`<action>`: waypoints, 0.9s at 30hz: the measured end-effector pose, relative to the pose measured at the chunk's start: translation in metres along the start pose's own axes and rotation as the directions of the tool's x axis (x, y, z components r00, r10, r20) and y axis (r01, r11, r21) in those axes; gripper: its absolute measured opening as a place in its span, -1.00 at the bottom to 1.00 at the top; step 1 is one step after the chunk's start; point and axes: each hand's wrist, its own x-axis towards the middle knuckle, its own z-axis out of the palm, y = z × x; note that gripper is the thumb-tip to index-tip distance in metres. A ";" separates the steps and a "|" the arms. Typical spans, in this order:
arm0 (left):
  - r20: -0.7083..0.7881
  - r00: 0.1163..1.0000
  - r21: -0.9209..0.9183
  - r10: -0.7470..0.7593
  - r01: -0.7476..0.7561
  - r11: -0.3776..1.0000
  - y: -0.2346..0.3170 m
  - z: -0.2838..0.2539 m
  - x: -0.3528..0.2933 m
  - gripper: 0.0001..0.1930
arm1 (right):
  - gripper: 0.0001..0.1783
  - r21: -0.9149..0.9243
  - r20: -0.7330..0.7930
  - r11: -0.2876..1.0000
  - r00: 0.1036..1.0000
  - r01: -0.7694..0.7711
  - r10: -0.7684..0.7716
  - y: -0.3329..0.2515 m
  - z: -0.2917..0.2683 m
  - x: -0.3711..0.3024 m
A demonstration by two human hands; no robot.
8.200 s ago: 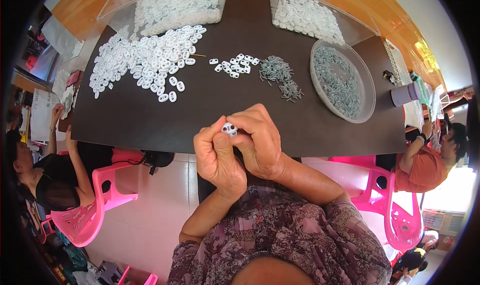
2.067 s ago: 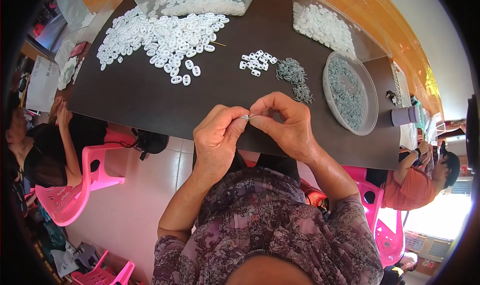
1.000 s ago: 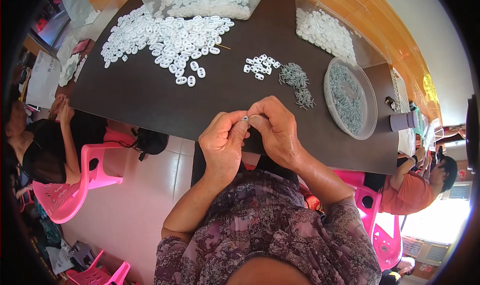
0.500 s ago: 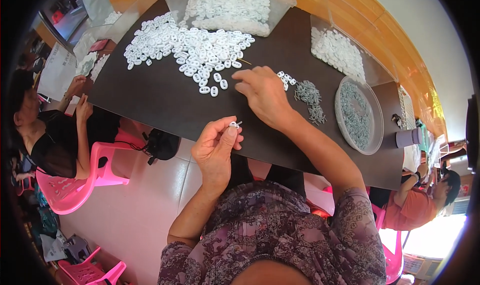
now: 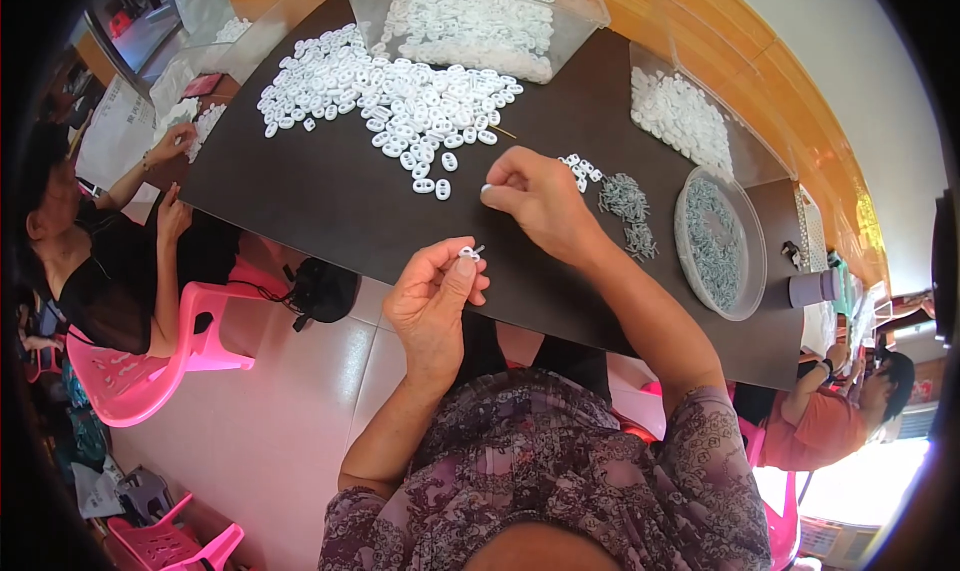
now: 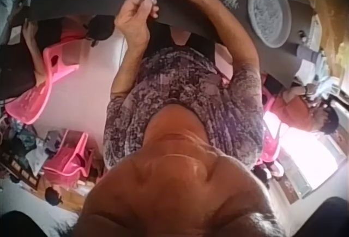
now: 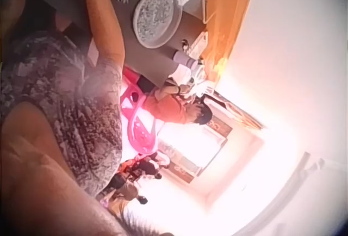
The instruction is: Assembling small white plastic components by inserting tiny metal pins into them.
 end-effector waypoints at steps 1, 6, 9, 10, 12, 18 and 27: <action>0.014 1.000 -0.014 -0.025 0.025 1.000 0.000 0.001 0.001 -0.81 | -0.88 -0.003 0.001 1.000 1.000 -0.005 0.005 0.001 -0.002 -0.006; 0.048 0.997 -0.071 -0.068 0.071 0.995 0.000 0.012 0.000 -0.82 | -0.85 0.569 0.014 0.817 0.995 -0.093 0.103 -0.005 -0.014 -0.048; 0.060 0.993 -0.050 -0.104 0.107 0.993 0.004 0.022 -0.004 -0.82 | -0.82 0.662 0.007 0.740 0.988 -0.120 0.154 0.002 -0.013 -0.064; 0.072 0.990 -0.069 -0.118 0.123 0.990 0.004 0.027 -0.006 -0.82 | -0.82 0.687 -0.043 0.721 0.987 -0.085 0.157 0.001 -0.011 -0.068; 0.091 0.987 -0.084 -0.136 0.144 0.986 0.002 0.033 -0.008 -0.83 | -0.83 0.752 -0.141 0.659 0.976 -0.004 0.167 -0.006 -0.005 -0.076; 0.120 0.983 -0.116 -0.140 0.154 0.981 -0.001 0.040 -0.009 -0.83 | -0.80 0.704 -0.225 0.702 0.971 0.104 0.082 0.001 -0.008 -0.096; 0.139 0.980 -0.080 -0.142 0.154 0.985 -0.006 0.046 -0.014 -0.85 | -0.85 0.605 -0.257 0.794 0.959 0.063 0.119 0.006 -0.017 -0.109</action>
